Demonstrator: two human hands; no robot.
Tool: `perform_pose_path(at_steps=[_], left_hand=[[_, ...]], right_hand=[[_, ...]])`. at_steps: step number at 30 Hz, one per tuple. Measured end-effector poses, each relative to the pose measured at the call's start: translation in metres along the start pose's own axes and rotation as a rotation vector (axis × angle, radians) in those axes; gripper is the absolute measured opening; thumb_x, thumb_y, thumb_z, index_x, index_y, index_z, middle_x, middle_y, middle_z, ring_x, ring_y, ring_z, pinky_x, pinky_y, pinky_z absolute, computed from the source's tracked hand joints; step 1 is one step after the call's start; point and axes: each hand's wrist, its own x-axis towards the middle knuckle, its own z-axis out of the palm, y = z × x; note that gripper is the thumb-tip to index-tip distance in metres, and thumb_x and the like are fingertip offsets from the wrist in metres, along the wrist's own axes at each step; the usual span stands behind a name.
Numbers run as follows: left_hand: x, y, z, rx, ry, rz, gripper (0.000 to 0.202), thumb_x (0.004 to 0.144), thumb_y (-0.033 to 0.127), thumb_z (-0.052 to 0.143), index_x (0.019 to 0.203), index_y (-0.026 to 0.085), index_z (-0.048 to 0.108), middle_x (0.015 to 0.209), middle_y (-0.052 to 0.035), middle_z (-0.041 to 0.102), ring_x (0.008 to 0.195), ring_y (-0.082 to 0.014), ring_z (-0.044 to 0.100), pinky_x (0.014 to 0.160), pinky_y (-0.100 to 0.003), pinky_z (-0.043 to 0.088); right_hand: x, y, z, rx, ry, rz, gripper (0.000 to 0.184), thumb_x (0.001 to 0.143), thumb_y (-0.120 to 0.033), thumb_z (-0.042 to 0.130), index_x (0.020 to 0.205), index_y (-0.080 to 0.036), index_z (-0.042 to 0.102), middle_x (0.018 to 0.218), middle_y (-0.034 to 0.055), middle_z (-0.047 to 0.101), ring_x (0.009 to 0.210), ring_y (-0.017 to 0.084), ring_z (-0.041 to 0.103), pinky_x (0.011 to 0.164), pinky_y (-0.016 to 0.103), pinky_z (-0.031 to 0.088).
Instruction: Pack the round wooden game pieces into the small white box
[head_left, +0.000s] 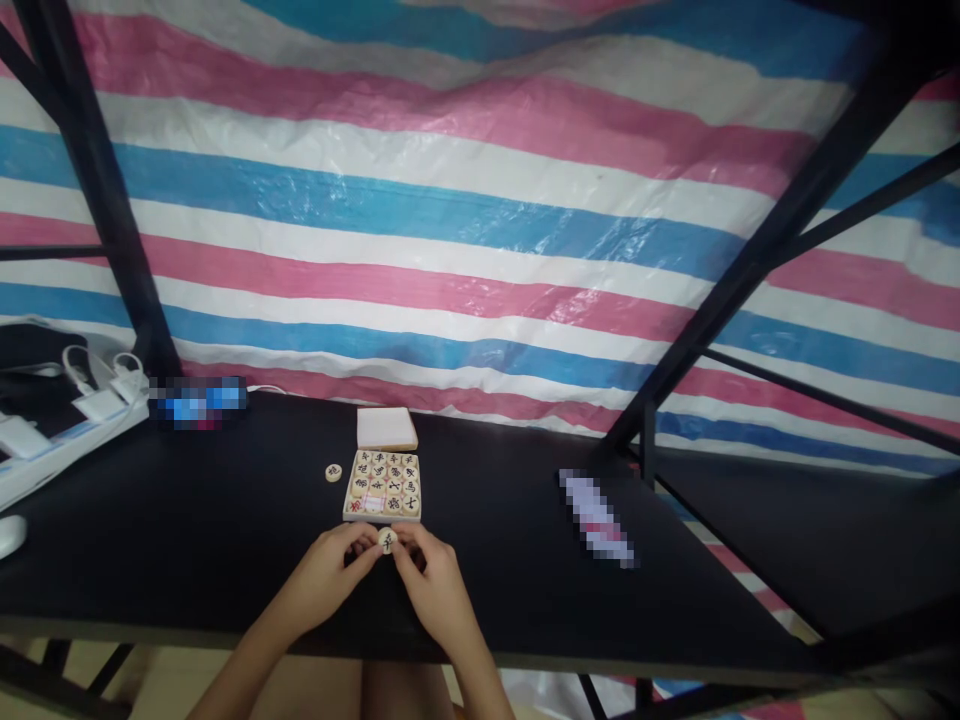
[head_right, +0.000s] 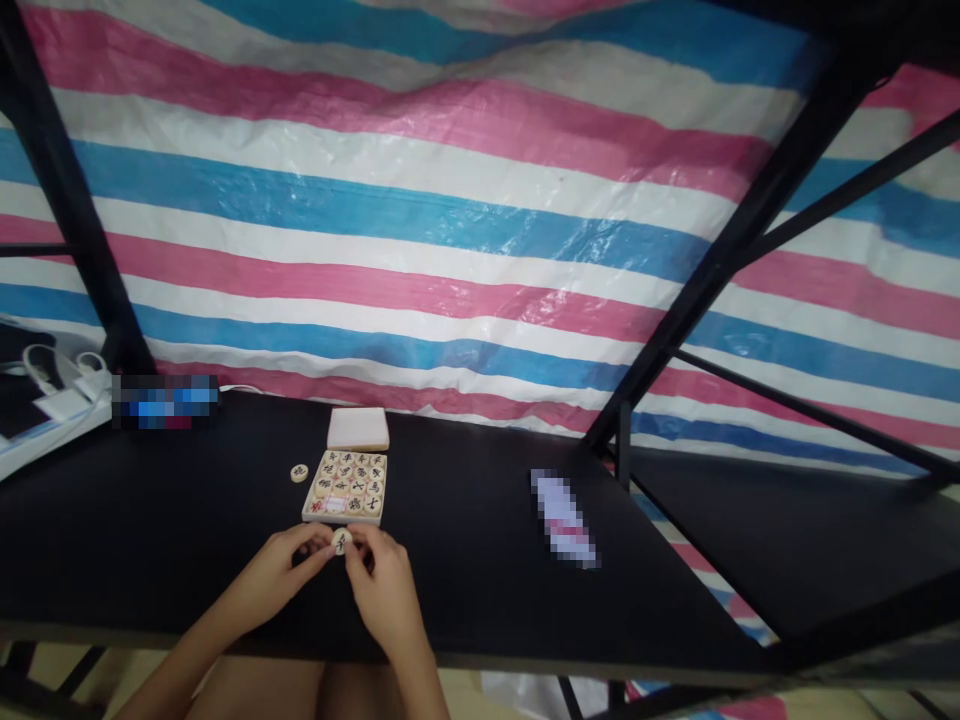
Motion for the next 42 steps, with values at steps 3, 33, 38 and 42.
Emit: perform_pose_path(at_steps=[3,33,38,42], left_hand=[[0.000,0.002,0.000,-0.001,0.005,-0.001,0.016,0.085,0.026,0.049,0.084,0.021,0.064,0.083,-0.0007,0.069,0.076,-0.0162,0.062,0.072,-0.024,0.048],[0.003,-0.012,0.002,-0.135,0.019,0.013,0.005,0.078,0.021,0.052,0.081,0.019,0.056,0.073,0.0016,0.062,0.069,-0.0141,0.057,0.065,-0.022,0.041],[0.001,-0.013,0.002,-0.105,0.019,0.030,0.004,0.077,0.019,0.051,0.077,0.020,0.054,0.070,0.0029,0.057,0.067,-0.0134,0.054,0.065,-0.022,0.041],[0.000,-0.017,0.003,-0.045,0.041,0.031,0.008,0.074,0.014,0.050,0.076,0.019,0.056,0.068,0.0032,0.056,0.063,-0.0129,0.051,0.061,-0.021,0.039]], right_hand=[[0.000,0.000,0.000,-0.006,-0.003,0.003,0.021,0.086,-0.022,0.050,0.097,-0.021,0.067,0.089,0.0032,0.071,0.079,0.018,0.065,0.071,0.025,0.050],[-0.002,0.003,0.003,0.041,-0.067,0.005,0.014,0.085,-0.027,0.054,0.096,-0.020,0.060,0.090,0.0028,0.068,0.078,0.016,0.062,0.067,0.024,0.046],[-0.001,0.001,0.003,0.005,-0.080,0.013,0.017,0.084,-0.026,0.056,0.097,-0.021,0.064,0.090,0.0027,0.069,0.079,0.016,0.063,0.065,0.024,0.045],[-0.001,-0.001,0.003,0.037,-0.106,0.026,0.014,0.081,-0.027,0.060,0.093,-0.022,0.066,0.089,0.0013,0.071,0.076,0.016,0.064,0.064,0.023,0.045]])
